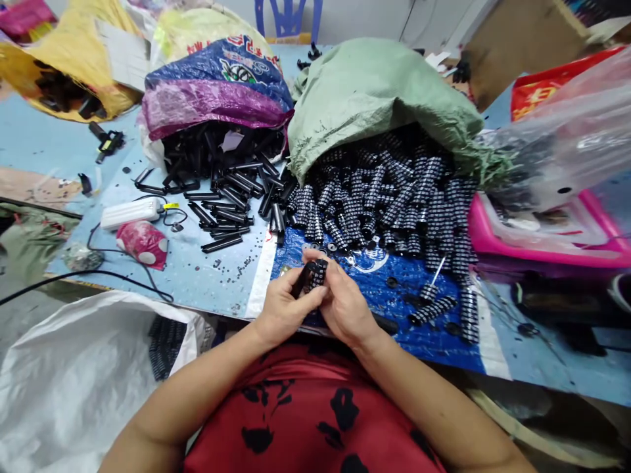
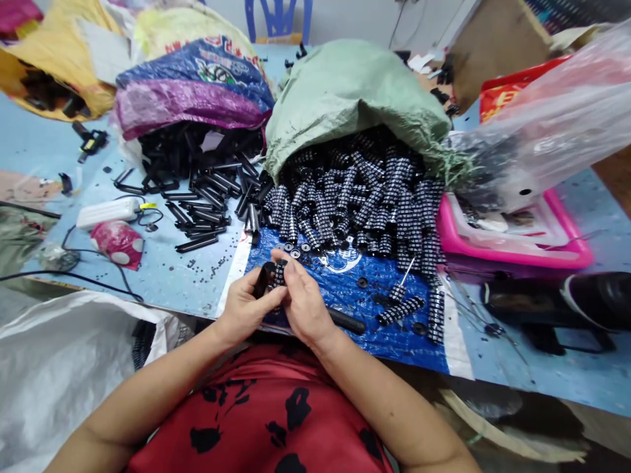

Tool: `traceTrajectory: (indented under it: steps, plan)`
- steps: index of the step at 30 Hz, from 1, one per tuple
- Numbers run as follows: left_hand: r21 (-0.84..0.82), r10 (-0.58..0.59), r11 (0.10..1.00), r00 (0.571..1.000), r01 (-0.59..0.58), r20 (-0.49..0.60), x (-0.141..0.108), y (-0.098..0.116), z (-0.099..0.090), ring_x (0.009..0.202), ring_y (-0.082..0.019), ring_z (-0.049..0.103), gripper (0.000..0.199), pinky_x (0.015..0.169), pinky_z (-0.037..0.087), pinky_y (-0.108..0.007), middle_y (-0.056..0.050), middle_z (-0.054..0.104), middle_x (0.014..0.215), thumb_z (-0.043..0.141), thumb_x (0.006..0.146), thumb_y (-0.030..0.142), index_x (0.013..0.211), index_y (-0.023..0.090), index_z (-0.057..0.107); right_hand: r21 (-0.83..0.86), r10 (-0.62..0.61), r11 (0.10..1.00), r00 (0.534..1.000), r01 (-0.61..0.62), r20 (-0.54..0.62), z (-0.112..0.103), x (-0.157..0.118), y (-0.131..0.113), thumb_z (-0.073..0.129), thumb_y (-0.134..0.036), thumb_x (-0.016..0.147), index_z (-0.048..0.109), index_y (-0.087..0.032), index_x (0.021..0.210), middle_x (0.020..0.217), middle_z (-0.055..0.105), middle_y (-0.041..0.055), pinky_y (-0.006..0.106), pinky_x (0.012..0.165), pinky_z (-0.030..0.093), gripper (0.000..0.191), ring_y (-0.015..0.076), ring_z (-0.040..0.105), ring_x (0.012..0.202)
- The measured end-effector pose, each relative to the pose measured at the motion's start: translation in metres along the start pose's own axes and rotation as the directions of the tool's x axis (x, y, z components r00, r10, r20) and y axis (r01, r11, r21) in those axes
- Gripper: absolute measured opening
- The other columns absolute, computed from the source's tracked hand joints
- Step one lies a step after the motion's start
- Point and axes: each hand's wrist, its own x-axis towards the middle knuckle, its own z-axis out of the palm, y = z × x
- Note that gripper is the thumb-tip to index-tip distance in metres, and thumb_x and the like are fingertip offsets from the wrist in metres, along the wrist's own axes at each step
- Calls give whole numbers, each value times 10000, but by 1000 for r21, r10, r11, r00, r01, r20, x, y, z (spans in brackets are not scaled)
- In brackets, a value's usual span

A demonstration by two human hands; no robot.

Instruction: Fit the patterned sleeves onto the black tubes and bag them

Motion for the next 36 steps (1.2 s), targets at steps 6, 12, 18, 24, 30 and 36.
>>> traceTrajectory:
  steps: [6,12,18,24,30,36]
  plan:
    - [-103,-112,987,990,120,86,-6,5,-20,657,-107,520,378,610,430,-231,-7,622,762,828,801,457,960,135,707,-588,-513,417,713,693,478,-36,-10,3,877,-477,759,164,-241,1673,1698,245,167,552,1237,382,1183,345,274,1571]
    - [-141,-122,984,991,113,-54,-10,6,-10,507,-72,394,583,494,332,-235,4,565,704,483,970,702,970,144,652,-637,-614,220,612,739,499,-31,-15,-2,857,-480,781,283,-106,1630,1506,512,233,484,1164,503,1091,327,497,1438]
    - [-305,-115,947,993,100,-31,-12,8,-4,865,-132,580,415,828,477,-246,-36,677,941,745,870,558,1006,166,743,-685,-655,29,532,727,537,-28,-21,-3,852,-450,794,308,-65,1618,1421,572,256,456,1120,548,1060,335,560,1378]
    - [-366,-261,873,943,322,207,-3,11,-20,803,-125,637,428,793,509,-250,-57,745,963,863,767,457,1039,137,777,-742,-587,-40,586,669,559,-27,-23,0,815,-480,829,292,-72,1626,1435,572,260,467,1103,555,1036,343,562,1374]
    - [-364,-317,853,925,375,210,1,-3,-24,705,-164,662,502,674,530,-293,-33,692,806,791,800,543,1083,148,665,-776,-536,28,665,630,521,-33,-23,5,732,-658,828,290,-66,1609,1456,556,257,520,1125,511,1075,373,523,1399]
    - [477,164,865,986,-159,30,15,-16,-72,881,-187,639,233,842,482,-339,-70,713,955,678,905,341,1060,170,717,-904,-374,-97,827,416,420,-63,-38,11,616,-267,998,644,-142,1131,982,701,106,381,822,553,185,246,657,906]
